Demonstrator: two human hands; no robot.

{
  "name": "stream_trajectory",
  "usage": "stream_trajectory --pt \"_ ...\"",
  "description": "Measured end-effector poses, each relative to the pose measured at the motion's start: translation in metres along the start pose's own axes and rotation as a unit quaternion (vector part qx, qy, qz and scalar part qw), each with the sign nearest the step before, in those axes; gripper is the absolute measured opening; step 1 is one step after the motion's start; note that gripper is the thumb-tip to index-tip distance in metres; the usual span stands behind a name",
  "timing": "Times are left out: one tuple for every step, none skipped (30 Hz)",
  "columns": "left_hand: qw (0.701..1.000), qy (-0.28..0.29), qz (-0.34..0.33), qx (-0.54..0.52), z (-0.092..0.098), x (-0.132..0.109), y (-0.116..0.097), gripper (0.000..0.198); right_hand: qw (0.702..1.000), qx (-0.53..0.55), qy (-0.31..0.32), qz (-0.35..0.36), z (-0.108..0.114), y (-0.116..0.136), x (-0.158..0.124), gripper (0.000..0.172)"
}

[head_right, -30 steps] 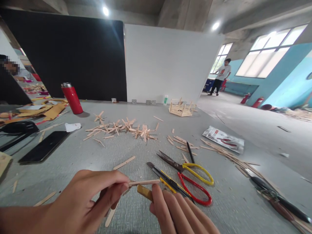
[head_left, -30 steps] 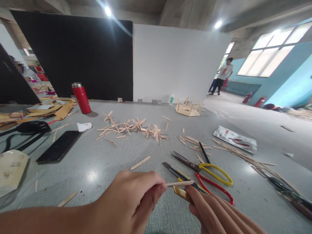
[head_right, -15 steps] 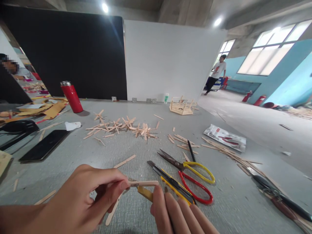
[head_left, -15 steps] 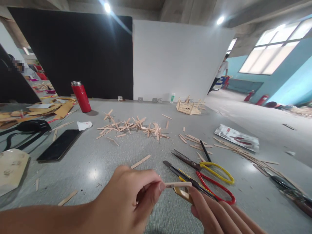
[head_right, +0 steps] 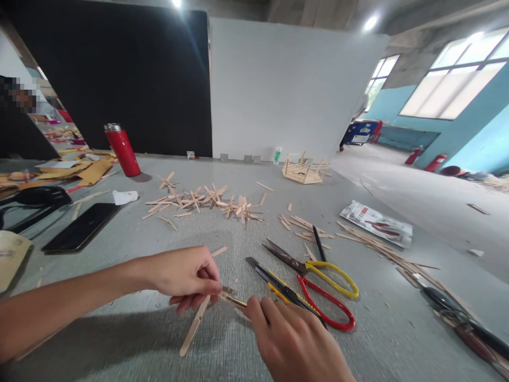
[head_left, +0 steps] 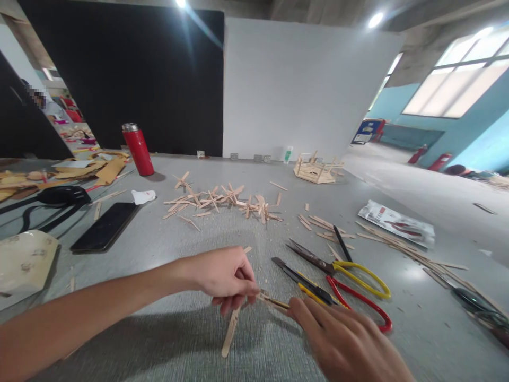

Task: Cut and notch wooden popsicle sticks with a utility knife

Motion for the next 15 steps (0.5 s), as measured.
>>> stream_trajectory --pt "1.0 0.01 0.002 -0.007 0.0 0.011 0.011 0.031 0.999 0.016 0.038 -0.01 -0.012 0.001 -0.002 0.042" --pt "1.0 0.017 0.004 -0.011 0.0 0.02 0.021 0.031 0.998 0.036 0.051 -0.024 -0.022 0.002 -0.003 0.037" --pt "1.0 0.023 0.005 -0.015 -0.001 0.027 0.029 0.031 0.996 0.051 0.065 -0.037 -0.03 0.002 -0.004 0.029" --pt "1.0 0.024 0.003 -0.018 -0.002 0.032 0.035 0.03 0.994 0.063 0.075 -0.041 -0.036 0.003 -0.005 0.026" --pt "1.0 0.023 -0.002 -0.021 -0.002 0.034 0.039 0.03 0.994 0.071 0.075 -0.041 -0.04 0.004 -0.005 0.027" --pt "1.0 0.019 -0.006 -0.024 -0.002 0.035 0.041 0.029 0.994 0.074 0.073 -0.036 -0.041 0.005 -0.004 0.031" --pt "1.0 0.014 -0.011 -0.026 -0.002 0.034 0.042 0.028 0.995 0.073 0.068 -0.028 -0.041 0.006 -0.003 0.039" --pt "0.999 0.009 -0.015 -0.028 -0.002 0.033 0.042 0.028 0.995 0.07 0.061 -0.022 -0.04 0.006 -0.003 0.046" --pt "0.999 0.006 -0.017 -0.03 -0.002 0.032 0.042 0.027 0.996 0.069 0.06 -0.019 -0.039 0.006 -0.002 0.051" --pt "0.999 0.002 -0.018 -0.031 -0.002 0.031 0.041 0.027 0.995 0.073 0.063 -0.016 -0.039 0.006 -0.002 0.052" --pt "0.999 0.0 -0.021 -0.033 -0.002 0.03 0.04 0.026 0.995 0.078 0.068 -0.015 -0.039 0.005 -0.003 0.051" --pt "0.999 0.0 -0.026 -0.034 -0.003 0.029 0.039 0.026 0.994 0.082 0.07 -0.011 -0.039 0.004 -0.003 0.049" --pt "0.999 0.0 -0.035 -0.034 -0.003 0.029 0.037 0.027 0.994 0.085 0.068 -0.007 -0.04 0.003 -0.004 0.047" --pt "0.998 0.003 -0.044 -0.035 -0.004 0.029 0.036 0.028 0.994 0.087 0.064 -0.002 -0.04 0.001 -0.004 0.044" --pt "0.998 0.006 -0.052 -0.035 -0.004 0.029 0.036 0.028 0.994 0.088 0.06 0.003 -0.041 0.0 -0.004 0.042"
Point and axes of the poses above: each hand's wrist, its own x-axis towards the middle knuckle, its own z-axis out of the back of the hand, y = z × x, the point moved 3 cm from there along x, towards the middle knuckle
